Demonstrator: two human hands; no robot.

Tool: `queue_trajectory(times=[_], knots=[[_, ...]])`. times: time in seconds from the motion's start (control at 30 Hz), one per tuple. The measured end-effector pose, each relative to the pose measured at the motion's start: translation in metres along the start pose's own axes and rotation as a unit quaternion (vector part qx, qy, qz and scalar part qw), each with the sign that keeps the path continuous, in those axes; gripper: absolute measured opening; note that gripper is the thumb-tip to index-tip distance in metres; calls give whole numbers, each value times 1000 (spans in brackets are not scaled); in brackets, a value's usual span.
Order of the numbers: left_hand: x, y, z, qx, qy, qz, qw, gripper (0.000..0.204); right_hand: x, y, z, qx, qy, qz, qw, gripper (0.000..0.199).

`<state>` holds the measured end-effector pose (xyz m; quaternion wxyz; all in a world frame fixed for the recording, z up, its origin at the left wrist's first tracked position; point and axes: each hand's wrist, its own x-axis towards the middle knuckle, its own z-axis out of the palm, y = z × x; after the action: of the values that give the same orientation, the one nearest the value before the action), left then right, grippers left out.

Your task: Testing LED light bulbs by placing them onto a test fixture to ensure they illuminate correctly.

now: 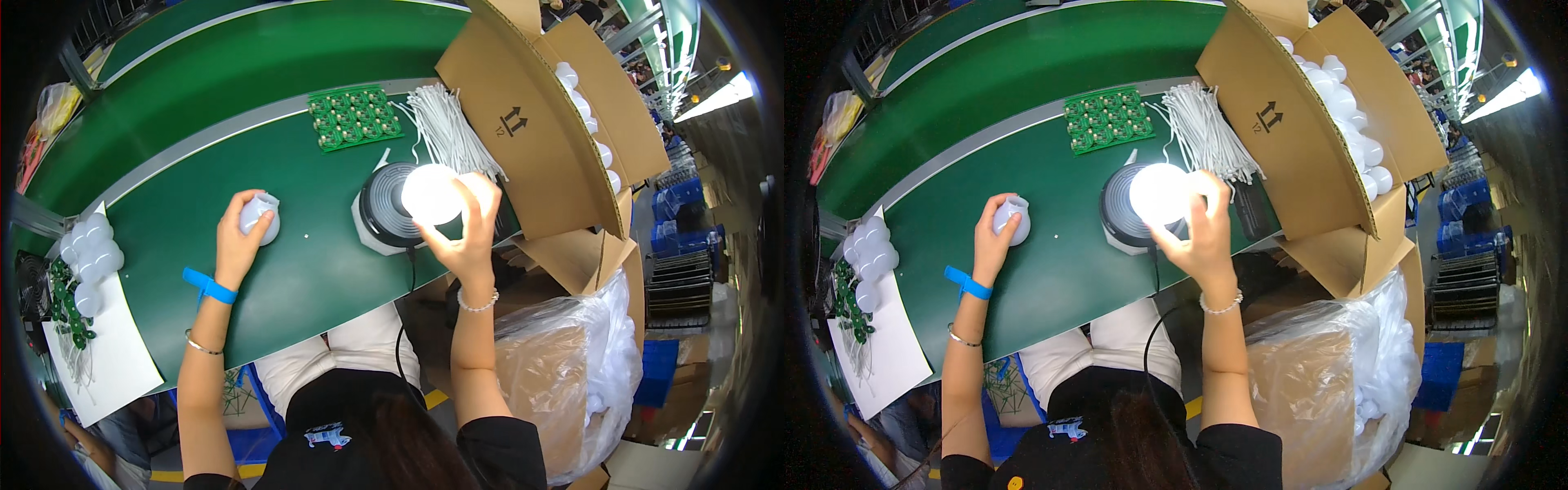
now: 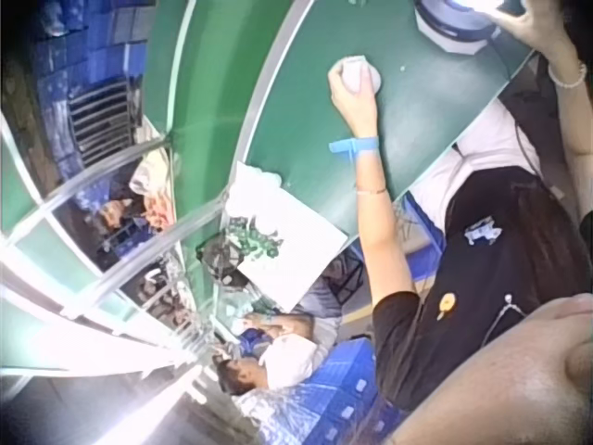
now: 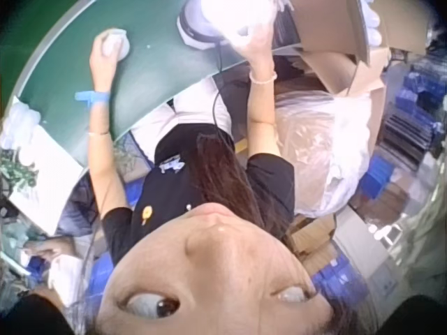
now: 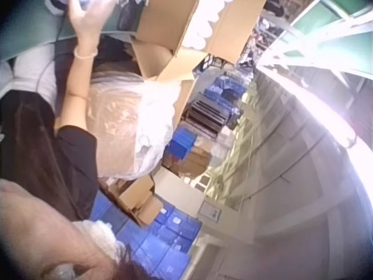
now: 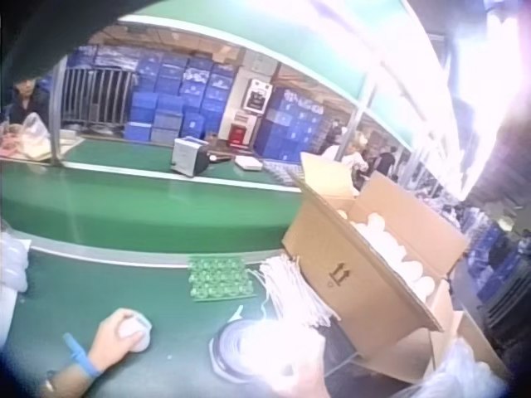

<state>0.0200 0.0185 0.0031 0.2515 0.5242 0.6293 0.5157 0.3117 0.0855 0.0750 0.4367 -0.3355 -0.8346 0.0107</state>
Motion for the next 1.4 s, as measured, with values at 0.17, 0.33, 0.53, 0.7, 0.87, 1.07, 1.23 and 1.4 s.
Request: queue_trajectory(times=[0.17, 0.33, 0.53, 0.7, 0.87, 1.07, 1.23, 1.4], knots=[[0, 2, -1, 11, -2, 1, 1000, 30, 16, 1, 18, 34, -26, -63, 997, 70], [0, 3, -1, 17, -2, 10, 1000, 30, 30, -1, 30, 81, 18, -43, 996, 66], [1, -1, -1, 30, -5, 12, 999, 29, 22, -4, 22, 22, 32, 88, 995, 67], [0, -2, -1, 25, -7, 6, 1000, 30, 13, -7, 2, 30, -28, 95, 995, 67], [2, -3, 0, 22, -7, 3, 1000, 30, 8, -10, -10, -4, -51, 81, 995, 66], [0, -3, -1, 17, -10, 0, 1000, 30, 21, 9, 18, 73, 14, 22, 997, 69], [1, -3, -1, 12, -11, -4, 1000, 31, 14, 14, 31, 174, 32, 54, 983, 70], [1, -4, -1, 7, -13, -5, 1000, 31, 13, 14, 11, 71, -45, 62, 995, 76]])
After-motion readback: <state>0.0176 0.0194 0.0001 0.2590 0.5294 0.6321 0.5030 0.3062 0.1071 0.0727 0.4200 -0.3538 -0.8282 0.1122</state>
